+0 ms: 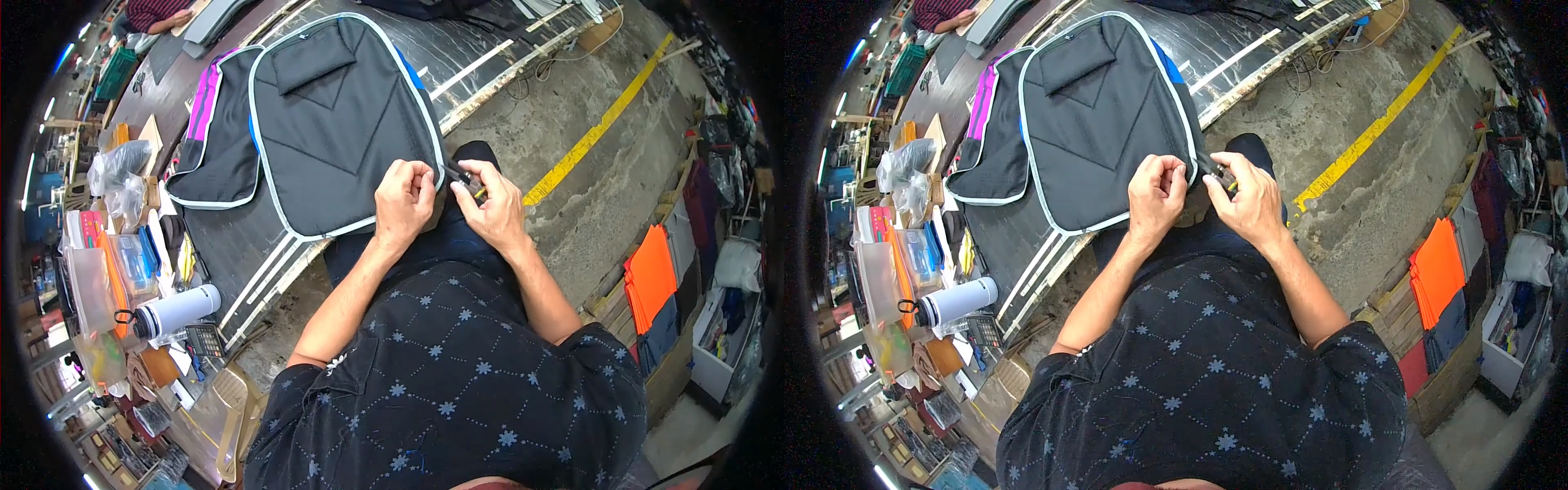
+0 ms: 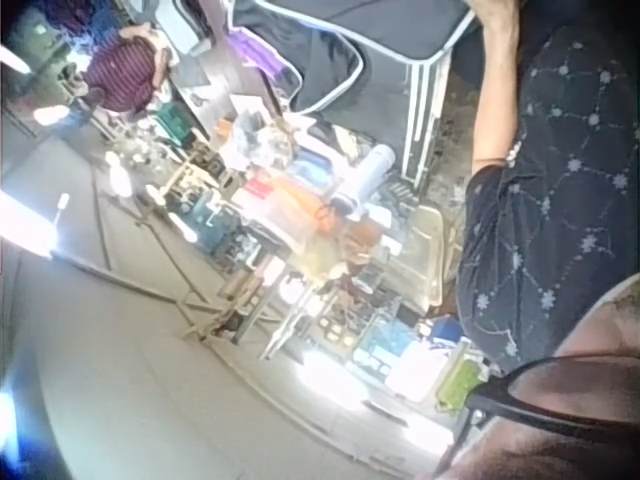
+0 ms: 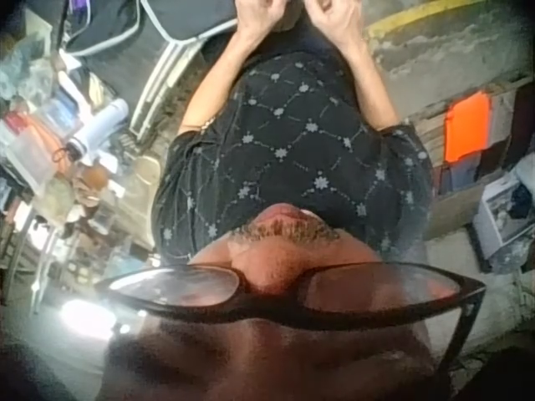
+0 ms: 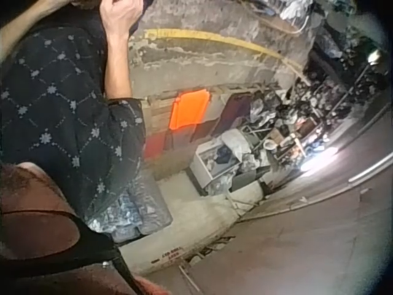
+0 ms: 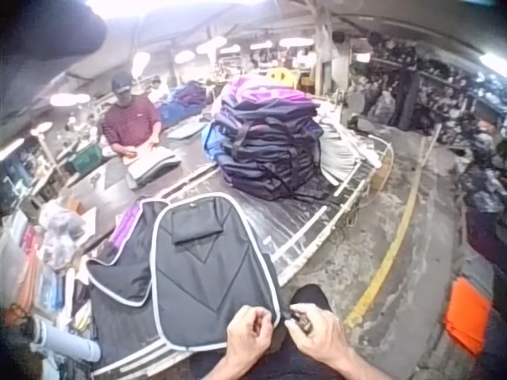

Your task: Inspecting and trimming loose threads from backpack components using snips.

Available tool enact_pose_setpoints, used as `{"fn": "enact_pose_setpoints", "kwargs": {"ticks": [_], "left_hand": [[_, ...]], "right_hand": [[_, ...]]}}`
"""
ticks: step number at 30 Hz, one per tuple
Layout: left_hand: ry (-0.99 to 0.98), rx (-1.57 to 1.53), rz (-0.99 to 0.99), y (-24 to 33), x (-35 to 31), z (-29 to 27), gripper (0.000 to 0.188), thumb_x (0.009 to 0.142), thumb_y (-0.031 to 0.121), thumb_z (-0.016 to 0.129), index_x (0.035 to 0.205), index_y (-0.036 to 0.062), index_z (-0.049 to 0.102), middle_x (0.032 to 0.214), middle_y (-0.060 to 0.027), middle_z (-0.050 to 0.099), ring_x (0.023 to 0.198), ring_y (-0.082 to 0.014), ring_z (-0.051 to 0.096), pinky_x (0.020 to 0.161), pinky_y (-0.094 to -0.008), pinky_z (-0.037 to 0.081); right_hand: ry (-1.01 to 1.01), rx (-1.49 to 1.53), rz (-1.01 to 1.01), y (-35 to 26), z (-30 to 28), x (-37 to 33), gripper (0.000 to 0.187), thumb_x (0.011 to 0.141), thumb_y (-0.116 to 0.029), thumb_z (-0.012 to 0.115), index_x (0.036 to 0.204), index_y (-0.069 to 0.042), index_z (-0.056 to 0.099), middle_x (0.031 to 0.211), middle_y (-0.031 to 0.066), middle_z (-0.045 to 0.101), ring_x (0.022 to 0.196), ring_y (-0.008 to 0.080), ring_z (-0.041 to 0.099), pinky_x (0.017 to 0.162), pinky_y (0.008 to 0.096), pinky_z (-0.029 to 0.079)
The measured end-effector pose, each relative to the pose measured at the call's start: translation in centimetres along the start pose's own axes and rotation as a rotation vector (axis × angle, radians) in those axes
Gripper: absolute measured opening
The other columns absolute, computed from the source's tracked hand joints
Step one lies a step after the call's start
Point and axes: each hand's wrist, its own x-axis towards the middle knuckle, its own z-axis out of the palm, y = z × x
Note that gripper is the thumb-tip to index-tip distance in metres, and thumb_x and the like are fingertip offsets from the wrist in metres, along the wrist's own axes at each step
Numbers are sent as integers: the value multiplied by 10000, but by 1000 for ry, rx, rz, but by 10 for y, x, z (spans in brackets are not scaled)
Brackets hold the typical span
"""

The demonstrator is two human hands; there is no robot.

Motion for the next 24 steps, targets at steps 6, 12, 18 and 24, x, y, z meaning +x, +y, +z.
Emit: {"fn": "enact_pose_setpoints", "kwargs": {"ticks": [6, 12, 18, 24], "left_hand": [[0, -16, 35, 2, -1, 1, 35, 982, 3, 733, 989, -1, 699, 825, -65, 599, 621, -141, 571, 591, -316, 479], [-12, -10, 71, -3, -2, 3, 44, 978, -12, 728, 1000, 0, 693, 838, -80, 603, 640, -159, 590, 606, -324, 497], [-11, -2, 88, -3, -2, 3, 38, 981, -18, 723, 999, -5, 691, 850, -85, 615, 646, -164, 599, 613, -323, 506], [-16, -25, 49, 3, -1, -2, 28, 984, -19, 719, 996, -9, 696, 857, -86, 614, 656, -162, 600, 619, -317, 504]], "right_hand": [[-39, -117, -109, -2, -1, -3, 325, 881, -123, 842, 1188, -74, 746, 1025, 114, 795, 915, 324, 772, 794, 413, 597], [-40, -186, -163, 0, 4, -3, 291, 891, -119, 841, 1165, -54, 767, 1026, 98, 800, 903, 305, 769, 793, 403, 584], [-18, -190, -240, 9, 9, -5, 233, 926, -117, 806, 1150, -60, 780, 940, 69, 787, 788, 263, 730, 706, 392, 526], [-13, -130, -141, 5, 8, -5, 293, 942, -135, 819, 1217, -53, 755, 985, 100, 788, 837, 299, 743, 751, 387, 556]]}}
